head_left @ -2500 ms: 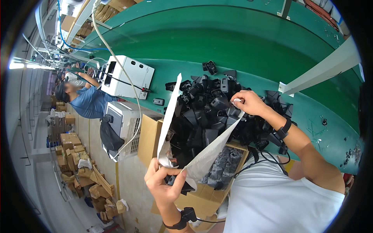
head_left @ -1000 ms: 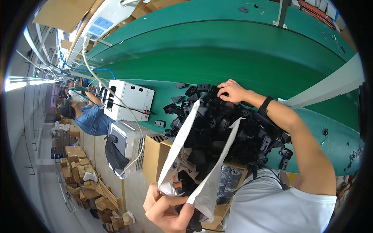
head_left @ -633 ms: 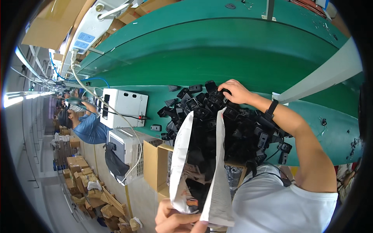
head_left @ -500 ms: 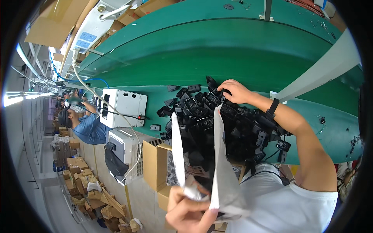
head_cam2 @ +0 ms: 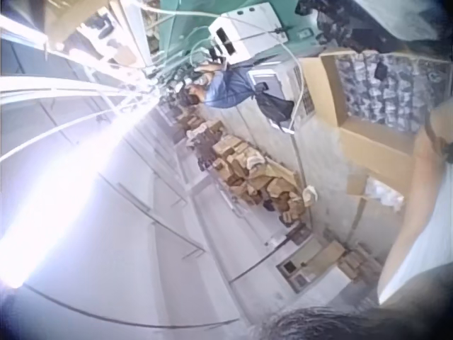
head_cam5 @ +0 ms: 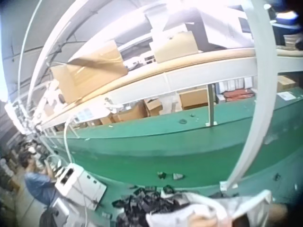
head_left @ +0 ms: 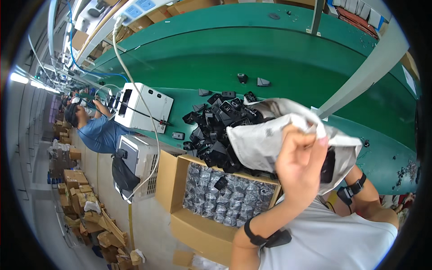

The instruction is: The person unpacks black electronic components from a cardboard box filled with bubble wrap and places them onto a green workbench. They handle the items one by one, removing them from protective packaging and arranging them in a pile on the table.

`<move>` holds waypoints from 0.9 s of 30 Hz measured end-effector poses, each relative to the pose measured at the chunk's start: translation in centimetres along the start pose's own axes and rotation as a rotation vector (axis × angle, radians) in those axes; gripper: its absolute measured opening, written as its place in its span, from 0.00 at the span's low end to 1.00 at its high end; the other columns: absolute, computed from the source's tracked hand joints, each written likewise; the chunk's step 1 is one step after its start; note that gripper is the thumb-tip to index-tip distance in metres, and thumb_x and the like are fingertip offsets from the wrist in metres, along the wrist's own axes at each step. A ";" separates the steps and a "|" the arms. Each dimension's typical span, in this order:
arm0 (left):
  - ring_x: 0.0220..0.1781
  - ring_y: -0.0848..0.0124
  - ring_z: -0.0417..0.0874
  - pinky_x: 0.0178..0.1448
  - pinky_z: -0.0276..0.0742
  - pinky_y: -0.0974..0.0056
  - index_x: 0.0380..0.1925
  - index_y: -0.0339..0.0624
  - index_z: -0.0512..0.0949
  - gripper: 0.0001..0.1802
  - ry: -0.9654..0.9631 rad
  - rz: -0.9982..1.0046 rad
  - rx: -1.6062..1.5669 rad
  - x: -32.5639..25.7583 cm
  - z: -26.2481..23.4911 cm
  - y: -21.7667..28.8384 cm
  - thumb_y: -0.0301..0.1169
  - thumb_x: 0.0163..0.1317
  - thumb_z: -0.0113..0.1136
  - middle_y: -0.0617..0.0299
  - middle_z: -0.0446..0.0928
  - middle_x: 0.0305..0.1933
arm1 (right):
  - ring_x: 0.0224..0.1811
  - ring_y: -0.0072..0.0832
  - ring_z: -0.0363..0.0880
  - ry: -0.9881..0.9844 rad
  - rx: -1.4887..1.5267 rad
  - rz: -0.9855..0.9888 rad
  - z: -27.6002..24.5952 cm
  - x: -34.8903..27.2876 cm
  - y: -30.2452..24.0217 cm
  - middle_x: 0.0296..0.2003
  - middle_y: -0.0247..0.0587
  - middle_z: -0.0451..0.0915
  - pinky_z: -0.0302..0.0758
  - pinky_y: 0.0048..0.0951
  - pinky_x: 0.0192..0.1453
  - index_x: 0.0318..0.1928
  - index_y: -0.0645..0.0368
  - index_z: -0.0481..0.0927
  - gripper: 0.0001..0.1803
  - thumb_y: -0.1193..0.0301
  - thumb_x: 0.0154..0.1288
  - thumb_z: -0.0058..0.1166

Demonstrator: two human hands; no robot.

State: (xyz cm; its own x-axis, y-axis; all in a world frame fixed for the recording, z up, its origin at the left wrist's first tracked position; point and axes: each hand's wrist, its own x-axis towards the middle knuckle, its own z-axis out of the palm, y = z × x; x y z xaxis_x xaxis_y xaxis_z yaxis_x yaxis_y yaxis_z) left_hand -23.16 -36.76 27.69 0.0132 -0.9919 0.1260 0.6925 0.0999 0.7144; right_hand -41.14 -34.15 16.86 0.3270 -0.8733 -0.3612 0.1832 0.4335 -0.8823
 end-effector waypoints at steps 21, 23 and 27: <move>0.53 0.59 0.80 0.62 0.78 0.58 0.48 0.32 0.70 0.12 -0.085 -0.439 -0.243 -0.1 -0.4 7.0 0.31 0.72 0.46 0.48 0.76 0.52 | 0.43 0.25 0.81 0.319 -0.190 -0.072 -2.4 -6.3 -10.0 0.48 0.43 0.80 0.79 0.23 0.46 0.59 0.69 0.71 0.28 0.60 0.68 0.54; 0.54 0.60 0.79 0.62 0.77 0.58 0.49 0.31 0.70 0.13 -0.098 -0.414 -0.225 0.0 -0.8 8.1 0.31 0.72 0.46 0.49 0.75 0.53 | 0.43 0.22 0.81 0.307 -0.233 -0.076 -2.4 -6.5 -10.8 0.53 0.46 0.77 0.79 0.21 0.44 0.60 0.71 0.69 0.32 0.56 0.67 0.54; 0.55 0.55 0.79 0.65 0.75 0.56 0.47 0.32 0.67 0.12 -0.088 -0.411 -0.190 0.6 -1.2 9.5 0.31 0.73 0.45 0.45 0.74 0.54 | 0.43 0.23 0.81 0.194 -0.308 -0.133 -0.1 -7.1 -13.4 0.58 0.48 0.74 0.80 0.24 0.43 0.62 0.71 0.68 0.33 0.57 0.65 0.54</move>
State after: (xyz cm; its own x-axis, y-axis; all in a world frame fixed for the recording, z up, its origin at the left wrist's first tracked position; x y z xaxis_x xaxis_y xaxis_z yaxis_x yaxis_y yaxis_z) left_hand -15.68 -36.51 33.71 -0.3457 -0.9351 -0.0779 0.7477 -0.3246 0.5792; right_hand -46.03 -33.84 31.22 0.1322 -0.9561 -0.2615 -0.0841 0.2521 -0.9640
